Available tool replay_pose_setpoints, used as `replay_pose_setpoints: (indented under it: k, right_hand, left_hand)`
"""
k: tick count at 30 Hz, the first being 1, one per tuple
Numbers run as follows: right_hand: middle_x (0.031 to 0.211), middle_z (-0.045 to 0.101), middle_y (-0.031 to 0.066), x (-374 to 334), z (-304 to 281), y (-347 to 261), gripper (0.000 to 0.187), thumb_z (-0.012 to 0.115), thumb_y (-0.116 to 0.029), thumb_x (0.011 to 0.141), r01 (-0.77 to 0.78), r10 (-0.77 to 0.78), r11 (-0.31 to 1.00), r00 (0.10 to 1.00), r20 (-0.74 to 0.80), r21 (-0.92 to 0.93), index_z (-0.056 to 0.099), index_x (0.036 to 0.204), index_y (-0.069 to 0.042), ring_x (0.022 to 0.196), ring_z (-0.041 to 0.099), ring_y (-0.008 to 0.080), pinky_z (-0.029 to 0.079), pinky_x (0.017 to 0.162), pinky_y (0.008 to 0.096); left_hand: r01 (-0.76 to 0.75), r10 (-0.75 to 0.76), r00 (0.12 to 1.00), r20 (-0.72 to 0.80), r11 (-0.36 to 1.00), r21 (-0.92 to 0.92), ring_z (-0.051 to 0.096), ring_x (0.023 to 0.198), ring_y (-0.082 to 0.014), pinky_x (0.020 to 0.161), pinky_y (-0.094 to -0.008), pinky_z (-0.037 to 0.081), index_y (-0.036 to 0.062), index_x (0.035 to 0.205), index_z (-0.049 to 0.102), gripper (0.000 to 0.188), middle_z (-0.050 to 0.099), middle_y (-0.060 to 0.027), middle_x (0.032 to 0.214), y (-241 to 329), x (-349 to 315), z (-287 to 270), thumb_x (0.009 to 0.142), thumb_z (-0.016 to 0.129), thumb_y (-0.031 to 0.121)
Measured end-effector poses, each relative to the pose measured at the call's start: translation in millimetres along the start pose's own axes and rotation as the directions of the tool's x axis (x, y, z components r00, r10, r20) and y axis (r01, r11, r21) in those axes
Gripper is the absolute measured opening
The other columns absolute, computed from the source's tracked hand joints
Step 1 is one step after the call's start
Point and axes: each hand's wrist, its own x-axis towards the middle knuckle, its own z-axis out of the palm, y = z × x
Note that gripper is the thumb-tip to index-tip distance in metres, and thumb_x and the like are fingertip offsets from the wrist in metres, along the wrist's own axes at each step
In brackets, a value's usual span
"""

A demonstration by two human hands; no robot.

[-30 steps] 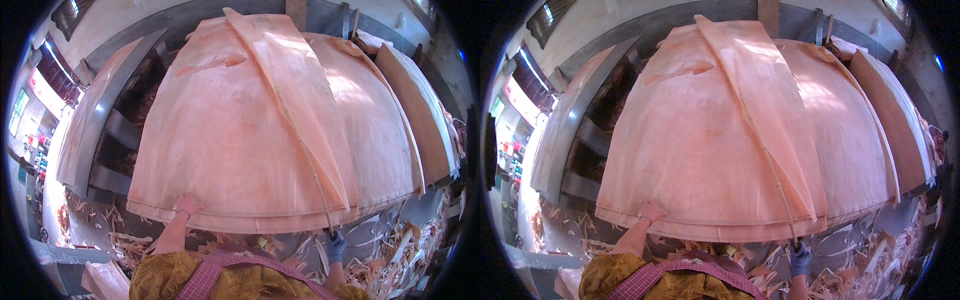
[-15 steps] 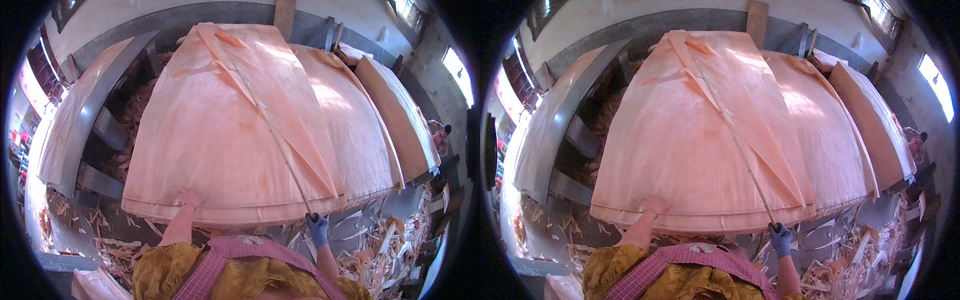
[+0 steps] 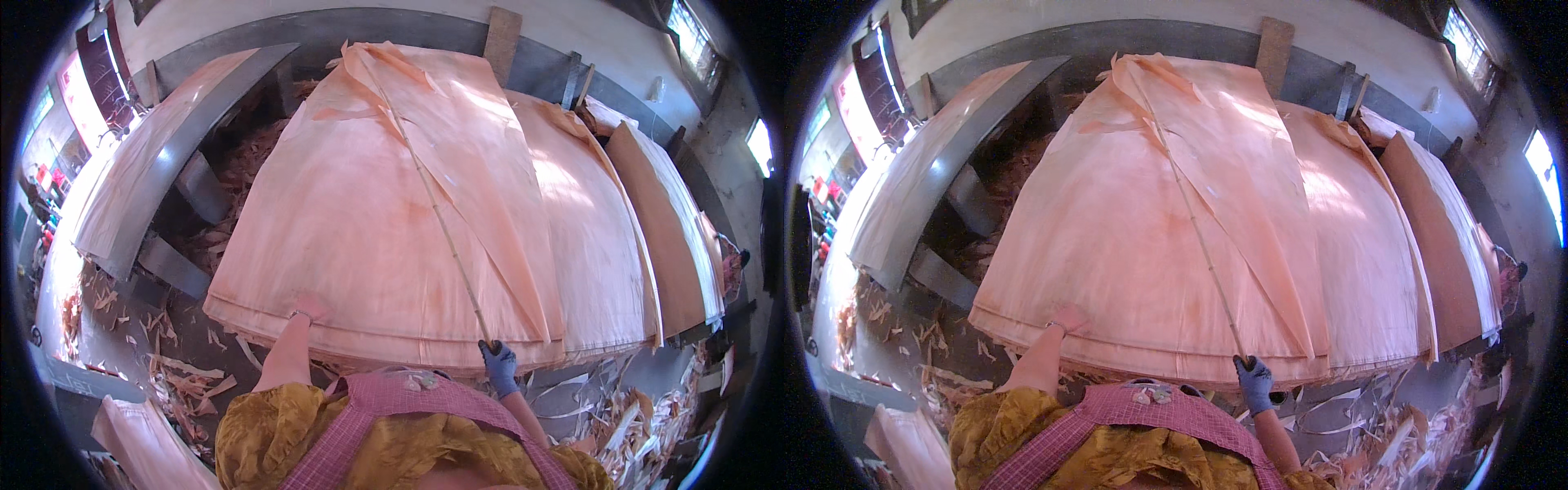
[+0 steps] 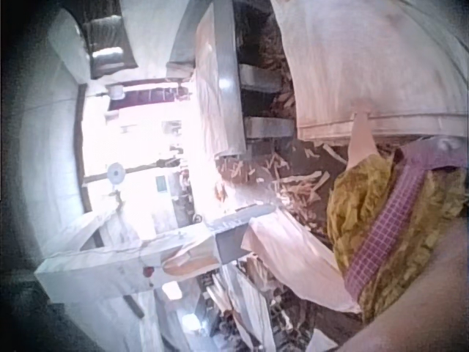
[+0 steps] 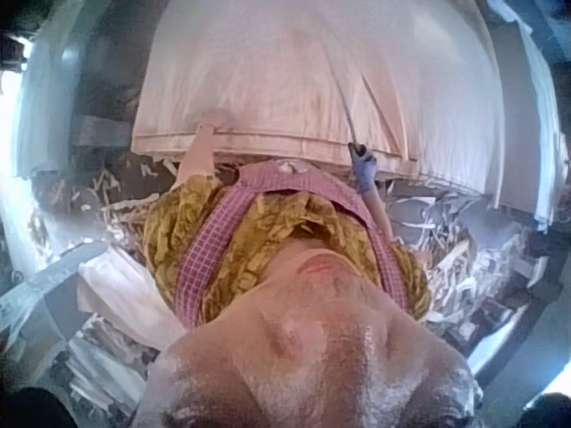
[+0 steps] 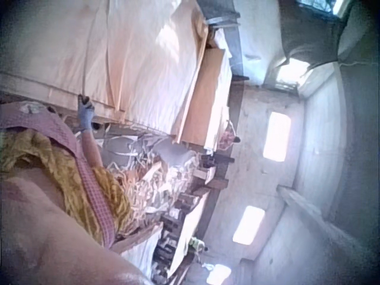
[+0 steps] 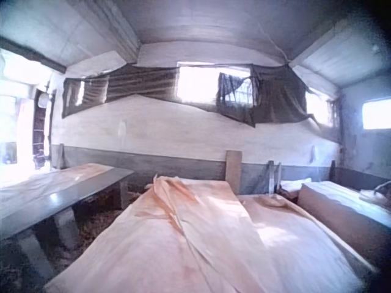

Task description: The person joins sheets of wood veneer by applying strips of white tape, cuts the edges with shears, and stacks the prepared sheets on top of each other.

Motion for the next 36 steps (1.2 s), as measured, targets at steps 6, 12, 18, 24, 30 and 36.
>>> replay_pose_setpoints:
  k: [6,12,18,24,30,36]
  right_hand:
    - [0.064,0.06,0.0181,-55,12,108,0.045,0.068,-0.049,0.085,0.049,-0.047,0.999,0.998,-0.047,0.023,0.06,0.071,-0.006,0.061,0.062,0.0364,0.044,0.055,0.0447]
    - [0.058,0.057,0.0151,-108,-41,166,0.039,0.072,-0.04,0.084,0.093,-0.103,0.988,0.992,-0.079,-0.125,0.058,0.065,-0.009,0.054,0.059,0.0369,0.043,0.049,0.0444]
    - [0.063,0.06,0.0162,-147,-118,185,0.031,0.07,-0.037,0.086,0.027,-0.044,0.965,0.997,-0.063,-0.26,0.066,0.074,-0.008,0.056,0.061,0.0332,0.044,0.053,0.0428]
    - [0.073,0.059,0.0143,-192,-176,216,0.015,0.064,-0.026,0.088,0.087,-0.101,0.933,0.995,-0.023,-0.349,0.059,0.091,-0.012,0.061,0.059,0.0339,0.044,0.054,0.0445]
    - [0.058,0.057,0.0185,-179,-175,155,0.04,0.063,-0.036,0.092,0.002,-0.041,0.919,0.995,-0.091,-0.395,0.059,0.064,-0.007,0.052,0.057,0.0378,0.04,0.05,0.046]
    - [0.06,0.055,0.0217,-110,-89,105,0.038,0.067,-0.037,0.088,0.007,-0.039,0.977,0.988,-0.147,-0.215,0.06,0.068,-0.005,0.057,0.059,0.0416,0.041,0.05,0.0484]
  left_hand:
    - [-0.067,0.037,0.966,-0.254,0.992,-0.111,0.031,0.14,-0.0367,0.112,-0.0493,0.03,0.0094,0.14,0.043,0.074,0.037,-0.0171,0.15,8,8,43,0.079,0.065,0.046]
    - [-0.204,0.19,0.891,-0.412,0.979,0.012,0.035,0.137,-0.0339,0.11,-0.05,0.03,0.0114,0.136,0.048,0.059,0.041,-0.0153,0.145,29,-4,67,0.084,0.062,0.037]
    - [-0.168,0.171,0.922,-0.348,0.985,0.037,0.04,0.133,-0.0332,0.108,-0.0528,0.031,0.0118,0.129,0.055,0.048,0.05,-0.0149,0.135,53,-20,67,0.087,0.058,0.035]
    - [-0.19,0.18,0.966,-0.188,0.981,-0.034,0.049,0.123,-0.034,0.101,-0.0501,0.042,0.0101,0.115,0.065,0.038,0.055,-0.0152,0.128,60,-29,46,0.086,0.059,0.035]
    - [-0.237,0.226,0.957,-0.184,0.971,-0.04,0.051,0.12,-0.0349,0.101,-0.0486,0.042,0.0088,0.112,0.066,0.039,0.056,-0.0162,0.127,65,-39,41,0.085,0.06,0.036]
    - [-0.286,0.294,0.937,-0.188,0.956,0.069,0.051,0.12,-0.0342,0.098,-0.0547,0.042,0.0103,0.114,0.065,0.038,0.053,-0.0157,0.129,36,2,73,0.085,0.061,0.036]
